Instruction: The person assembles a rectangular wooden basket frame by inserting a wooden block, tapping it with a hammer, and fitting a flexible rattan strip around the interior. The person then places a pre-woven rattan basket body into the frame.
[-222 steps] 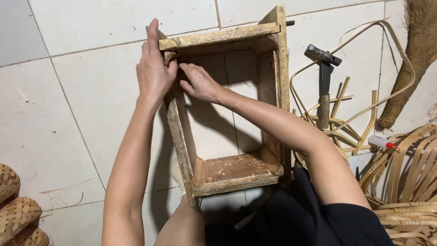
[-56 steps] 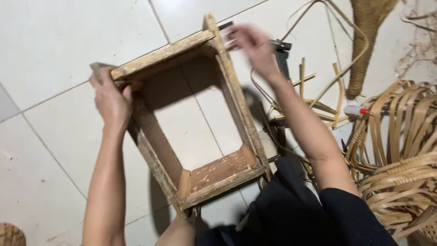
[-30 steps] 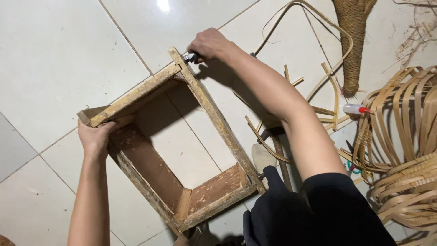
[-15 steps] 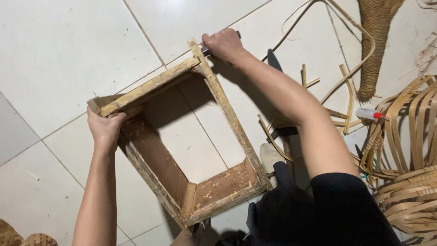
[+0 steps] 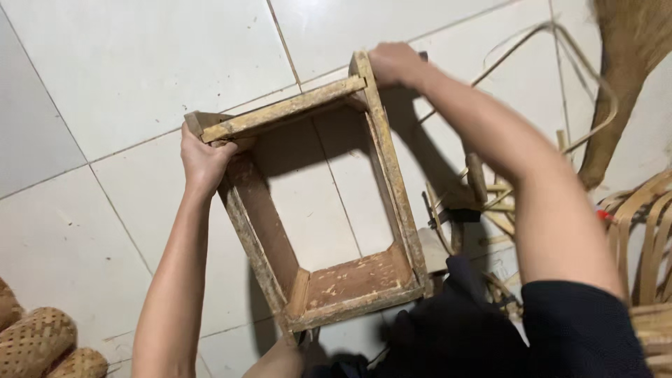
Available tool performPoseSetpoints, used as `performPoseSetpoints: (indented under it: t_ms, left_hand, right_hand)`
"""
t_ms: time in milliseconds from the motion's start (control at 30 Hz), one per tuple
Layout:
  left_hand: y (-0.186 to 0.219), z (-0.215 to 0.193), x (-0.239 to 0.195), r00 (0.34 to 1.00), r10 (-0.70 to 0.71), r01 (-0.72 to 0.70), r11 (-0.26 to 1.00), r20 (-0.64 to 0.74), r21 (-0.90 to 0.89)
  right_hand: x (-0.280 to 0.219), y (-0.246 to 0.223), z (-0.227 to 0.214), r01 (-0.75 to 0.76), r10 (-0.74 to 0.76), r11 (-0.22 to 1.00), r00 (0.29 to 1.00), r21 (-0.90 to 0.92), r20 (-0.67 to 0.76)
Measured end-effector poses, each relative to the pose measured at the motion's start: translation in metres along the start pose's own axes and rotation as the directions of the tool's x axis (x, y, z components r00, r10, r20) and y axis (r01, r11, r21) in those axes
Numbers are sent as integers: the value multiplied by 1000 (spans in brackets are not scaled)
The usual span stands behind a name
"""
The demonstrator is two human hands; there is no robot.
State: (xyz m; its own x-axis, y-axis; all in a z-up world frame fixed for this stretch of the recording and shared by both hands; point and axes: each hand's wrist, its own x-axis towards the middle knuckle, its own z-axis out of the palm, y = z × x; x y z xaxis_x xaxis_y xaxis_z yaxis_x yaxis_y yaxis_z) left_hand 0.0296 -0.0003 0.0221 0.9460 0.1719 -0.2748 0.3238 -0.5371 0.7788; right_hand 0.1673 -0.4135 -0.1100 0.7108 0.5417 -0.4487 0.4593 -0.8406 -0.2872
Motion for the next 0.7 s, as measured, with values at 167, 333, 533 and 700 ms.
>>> performPoseSetpoints:
  t_ms: [167, 333, 533, 700]
  left_hand:
    - [8, 0, 0, 994, -103, 100, 993, 35, 68]
    - [19, 3, -5, 997, -38, 43, 996, -65, 84]
    - [27, 7, -20, 986, 157, -113, 886, -61, 449]
    - [31, 15, -15, 885, 453, -229, 225, 107, 947]
  right_hand:
    - [-8, 3, 40, -105, -67, 965, 789, -241, -610]
    - [0, 6, 21, -31, 3, 995, 961, -95, -277]
    - [15, 8, 14, 158, -153, 986, 984, 50, -94]
    - [2, 7, 51, -80, -43, 980, 813, -184, -581]
